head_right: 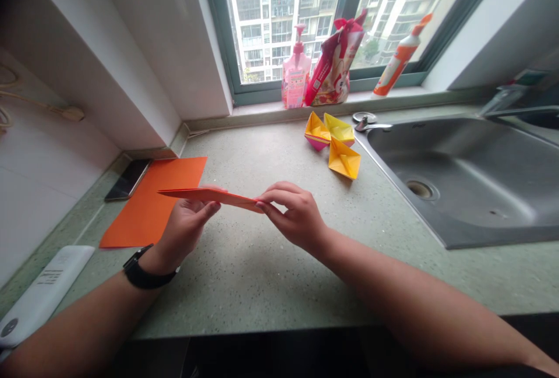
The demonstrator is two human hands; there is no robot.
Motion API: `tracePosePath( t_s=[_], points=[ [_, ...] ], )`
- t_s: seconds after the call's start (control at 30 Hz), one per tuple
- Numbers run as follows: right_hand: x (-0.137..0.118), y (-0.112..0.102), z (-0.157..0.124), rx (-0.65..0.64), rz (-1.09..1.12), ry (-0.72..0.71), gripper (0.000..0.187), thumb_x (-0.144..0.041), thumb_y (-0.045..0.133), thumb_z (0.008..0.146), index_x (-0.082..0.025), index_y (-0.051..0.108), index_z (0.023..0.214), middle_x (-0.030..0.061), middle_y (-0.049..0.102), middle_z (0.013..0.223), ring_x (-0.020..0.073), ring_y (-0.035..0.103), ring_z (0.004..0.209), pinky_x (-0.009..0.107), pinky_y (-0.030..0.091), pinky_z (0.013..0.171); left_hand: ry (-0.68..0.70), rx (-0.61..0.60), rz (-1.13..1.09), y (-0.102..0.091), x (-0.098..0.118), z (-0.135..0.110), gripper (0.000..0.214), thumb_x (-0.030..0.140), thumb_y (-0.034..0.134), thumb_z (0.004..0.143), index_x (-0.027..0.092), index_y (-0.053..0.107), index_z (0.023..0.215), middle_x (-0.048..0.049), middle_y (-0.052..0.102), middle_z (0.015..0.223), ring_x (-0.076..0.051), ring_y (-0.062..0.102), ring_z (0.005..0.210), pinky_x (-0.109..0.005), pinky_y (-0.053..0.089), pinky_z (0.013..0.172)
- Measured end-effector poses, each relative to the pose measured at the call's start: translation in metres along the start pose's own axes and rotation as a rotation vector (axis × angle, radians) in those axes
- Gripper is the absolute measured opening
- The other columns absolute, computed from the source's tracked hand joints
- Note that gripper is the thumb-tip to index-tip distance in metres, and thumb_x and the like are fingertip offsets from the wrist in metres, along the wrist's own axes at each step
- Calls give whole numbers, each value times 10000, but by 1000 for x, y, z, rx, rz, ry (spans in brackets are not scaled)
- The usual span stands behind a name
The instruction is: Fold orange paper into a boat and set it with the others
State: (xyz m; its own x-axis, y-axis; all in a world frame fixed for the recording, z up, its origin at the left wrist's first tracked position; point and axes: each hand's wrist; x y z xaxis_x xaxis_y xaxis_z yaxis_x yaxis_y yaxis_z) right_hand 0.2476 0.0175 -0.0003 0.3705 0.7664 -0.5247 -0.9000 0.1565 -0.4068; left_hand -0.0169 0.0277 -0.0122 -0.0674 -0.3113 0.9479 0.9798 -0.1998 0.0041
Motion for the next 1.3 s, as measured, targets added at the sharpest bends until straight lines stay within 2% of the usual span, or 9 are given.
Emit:
tracePosePath(
  t_s=[0.07, 0.13, 0.23, 0.3, 0.4, 0.57, 0.8, 1.1, 1.3],
  points=[
    [5, -5, 2, 31, -119, -75, 115, -207, 729, 1014, -256, 793, 932, 26, 784, 846, 190, 718, 748, 353, 593, 696, 153, 41, 0, -12, -2, 7, 427, 549, 829, 950, 280, 744, 1271, -69, 755, 1199, -240, 713, 1120, -405, 593, 1022],
    [10, -10, 4, 21, -259, -148, 125, -198, 724, 1013, -263, 783, 923, 19, 774, 830, 194, 694, 744, 365, 572, 708, 392, 92, 87, -24, 1, 12, 510, 640, 692, 1014, 321, 667, 1412, -78, 701, 1337, -254, 684, 1224, -452, 561, 1116],
    [12, -13, 5, -56, -431, -216, 149, -190, 699, 1032, -261, 777, 928, 17, 777, 836, 199, 676, 762, 376, 533, 738, 699, 170, 537, -30, 13, 10, 664, 532, 807, 964, 344, 559, 1550, -94, 616, 1472, -304, 604, 1369, -529, 478, 1220],
    [8, -11, 4, -108, -497, -246, 154, -203, 682, 1053, -253, 776, 941, 20, 780, 847, 203, 669, 784, 377, 505, 748, 824, 126, 857, -22, 23, 3, 661, 439, 890, 917, 322, 611, 1505, -103, 636, 1449, -330, 596, 1364, -567, 449, 1229],
    [-2, -4, 1, -161, -540, -276, 196, -220, 660, 1076, -237, 767, 914, 25, 772, 839, 201, 645, 790, 372, 469, 740, 901, -26, 1109, -1, 31, -10, 347, 323, 868, 959, 300, 738, 1280, -60, 749, 1241, -282, 654, 1182, -530, 456, 1167],
    [-15, 5, 1, -167, -535, -295, 238, -208, 664, 1077, -223, 736, 851, 16, 746, 797, 191, 612, 773, 365, 441, 730, 906, -29, 1187, 22, 30, -17, 177, 162, 810, 984, 291, 762, 1095, 13, 811, 992, -238, 635, 977, -448, 443, 984],
    [-19, 7, 3, -154, -501, -337, 195, -180, 667, 1060, -225, 730, 881, 12, 749, 809, 193, 629, 789, 371, 451, 754, 865, -8, 1144, 21, 31, -16, 207, 117, 782, 992, 276, 746, 1119, 23, 834, 1017, -223, 665, 972, -472, 421, 1091],
    [-20, 8, 4, -130, -375, -411, 121, -137, 715, 1018, -228, 729, 938, 1, 789, 845, 190, 665, 807, 367, 488, 762, 856, -65, 1093, 22, 37, -17, 163, 128, 744, 1016, 280, 762, 1072, 52, 829, 938, -206, 677, 926, -495, 407, 1146],
    [-16, 0, 5, -149, -355, -405, 131, -144, 718, 1015, -235, 723, 921, -3, 783, 834, 187, 669, 808, 360, 495, 768, 856, -63, 1047, 10, 35, -11, 134, 153, 790, 997, 281, 760, 1019, 47, 836, 958, -192, 695, 900, -476, 452, 1128]
  ],
)
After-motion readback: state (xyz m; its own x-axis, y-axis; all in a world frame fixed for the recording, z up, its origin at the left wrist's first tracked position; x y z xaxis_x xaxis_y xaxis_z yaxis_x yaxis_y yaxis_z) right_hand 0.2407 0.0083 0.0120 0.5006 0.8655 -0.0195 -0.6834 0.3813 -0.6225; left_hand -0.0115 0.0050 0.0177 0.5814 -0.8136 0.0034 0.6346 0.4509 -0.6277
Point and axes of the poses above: each hand's wrist, its own z-axis towards the middle knuckle, its own y-axis out of the palm, x = y × z
